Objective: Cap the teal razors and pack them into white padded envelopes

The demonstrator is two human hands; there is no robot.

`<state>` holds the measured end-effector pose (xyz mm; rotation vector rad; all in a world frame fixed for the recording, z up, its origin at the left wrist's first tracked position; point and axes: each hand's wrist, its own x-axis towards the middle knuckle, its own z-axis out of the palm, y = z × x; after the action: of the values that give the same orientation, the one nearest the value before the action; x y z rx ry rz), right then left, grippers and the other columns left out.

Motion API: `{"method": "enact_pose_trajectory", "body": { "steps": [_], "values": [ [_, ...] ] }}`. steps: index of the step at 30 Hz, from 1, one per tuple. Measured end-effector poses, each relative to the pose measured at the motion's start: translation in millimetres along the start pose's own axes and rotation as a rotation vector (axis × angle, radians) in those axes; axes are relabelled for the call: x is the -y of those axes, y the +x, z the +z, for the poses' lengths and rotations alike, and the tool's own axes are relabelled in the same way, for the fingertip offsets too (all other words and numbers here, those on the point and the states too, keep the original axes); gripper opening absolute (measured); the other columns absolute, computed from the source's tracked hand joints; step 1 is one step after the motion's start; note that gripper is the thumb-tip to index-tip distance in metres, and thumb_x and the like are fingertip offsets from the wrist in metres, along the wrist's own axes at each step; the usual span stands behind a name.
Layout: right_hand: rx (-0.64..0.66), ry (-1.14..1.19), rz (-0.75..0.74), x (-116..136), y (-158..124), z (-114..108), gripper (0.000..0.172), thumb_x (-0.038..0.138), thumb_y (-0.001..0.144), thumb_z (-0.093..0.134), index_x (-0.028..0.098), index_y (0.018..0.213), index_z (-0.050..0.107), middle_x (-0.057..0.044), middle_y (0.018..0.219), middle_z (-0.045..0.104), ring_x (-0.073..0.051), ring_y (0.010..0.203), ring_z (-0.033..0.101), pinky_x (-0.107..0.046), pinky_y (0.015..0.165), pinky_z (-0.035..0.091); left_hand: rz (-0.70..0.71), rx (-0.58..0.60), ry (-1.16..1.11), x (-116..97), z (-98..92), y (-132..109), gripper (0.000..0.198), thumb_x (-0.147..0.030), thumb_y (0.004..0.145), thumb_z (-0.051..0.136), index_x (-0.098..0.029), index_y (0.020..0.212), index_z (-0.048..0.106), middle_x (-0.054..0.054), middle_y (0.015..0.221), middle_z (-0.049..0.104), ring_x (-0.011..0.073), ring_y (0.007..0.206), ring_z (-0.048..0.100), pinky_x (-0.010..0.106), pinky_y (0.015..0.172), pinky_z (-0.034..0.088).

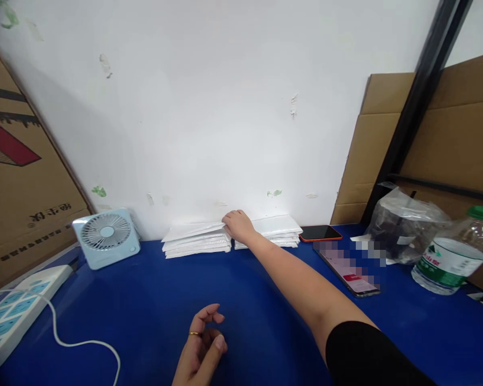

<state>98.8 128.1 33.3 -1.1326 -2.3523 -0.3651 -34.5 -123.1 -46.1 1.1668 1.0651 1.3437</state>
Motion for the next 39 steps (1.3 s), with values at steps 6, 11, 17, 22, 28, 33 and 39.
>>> {"method": "enact_pose_trajectory", "body": {
  "steps": [6, 11, 17, 22, 28, 33, 39],
  "values": [
    [-0.344, 0.544, 0.259, 26, -7, -43, 0.020, 0.023, 0.087, 0.033, 0.020, 0.090, 0.052, 0.002, 0.070, 0.053, -0.014, 0.066, 0.049, -0.024, 0.062, 0.036, -0.205, -0.024, -0.266, -17, 3.5, 7, 0.048, -0.039, 0.074, 0.062, -0.023, 0.117, 0.050, 0.008, 0.110, 0.054, 0.0145, 0.080, 0.056, 0.023, 0.065, 0.042],
    [-0.523, 1.262, 0.585, 46, -58, -79, 0.013, 0.031, 0.082, 0.046, 0.021, 0.075, 0.050, 0.006, 0.060, 0.046, -0.009, 0.052, 0.043, -0.019, 0.049, 0.035, -0.375, 0.134, -0.737, -33, 22.7, 17, 0.046, -0.038, 0.081, 0.053, -0.024, 0.125, 0.045, 0.011, 0.133, 0.043, 0.0232, 0.120, 0.044, 0.033, 0.092, 0.040],
    [-0.395, 2.025, 0.993, 55, -131, -81, 0.012, 0.022, 0.077, 0.055, 0.017, 0.088, 0.056, 0.000, 0.066, 0.063, -0.013, 0.054, 0.057, -0.023, 0.047, 0.046, 0.138, -0.054, -0.797, -52, 55.0, 41, 0.046, -0.039, 0.082, 0.052, -0.033, 0.127, 0.042, 0.002, 0.130, 0.048, 0.0195, 0.126, 0.038, 0.037, 0.105, 0.030],
    [-0.133, 2.204, 1.192, 59, -154, -56, 0.015, 0.016, 0.078, 0.046, 0.012, 0.085, 0.058, -0.003, 0.062, 0.064, -0.014, 0.053, 0.060, -0.025, 0.052, 0.050, 0.428, -0.175, -0.616, -78, 67.7, 70, 0.040, -0.036, 0.081, 0.052, -0.025, 0.120, 0.051, 0.003, 0.122, 0.056, 0.0210, 0.118, 0.047, 0.037, 0.101, 0.036],
    [-0.247, 2.216, 1.207, 57, -157, -41, 0.035, 0.044, 0.084, 0.032, 0.019, 0.092, 0.056, -0.003, 0.077, 0.065, -0.017, 0.067, 0.063, -0.030, 0.061, 0.051, 0.479, -0.192, -0.478, -101, 93.7, 91, 0.039, -0.032, 0.075, 0.061, -0.021, 0.112, 0.055, 0.006, 0.110, 0.061, 0.0215, 0.107, 0.055, 0.036, 0.092, 0.043],
    [-0.373, 2.245, 1.386, 51, -156, -32, 0.019, 0.034, 0.084, 0.045, 0.019, 0.089, 0.056, 0.000, 0.066, 0.063, -0.013, 0.058, 0.061, -0.026, 0.057, 0.050, 0.488, -0.159, -0.460, -102, 109.3, 89, 0.040, -0.032, 0.076, 0.060, -0.022, 0.114, 0.053, 0.006, 0.112, 0.059, 0.0211, 0.104, 0.057, 0.035, 0.090, 0.044],
    [-0.336, 2.079, 1.437, 54, -156, -34, 0.021, 0.038, 0.078, 0.056, 0.019, 0.074, 0.051, 0.003, 0.050, 0.054, -0.010, 0.039, 0.050, -0.020, 0.036, 0.042, 0.653, -0.210, -0.421, -116, 112.1, 85, 0.040, -0.030, 0.077, 0.057, -0.022, 0.116, 0.051, 0.006, 0.112, 0.058, 0.0209, 0.104, 0.056, 0.035, 0.092, 0.043]
  ]
}}
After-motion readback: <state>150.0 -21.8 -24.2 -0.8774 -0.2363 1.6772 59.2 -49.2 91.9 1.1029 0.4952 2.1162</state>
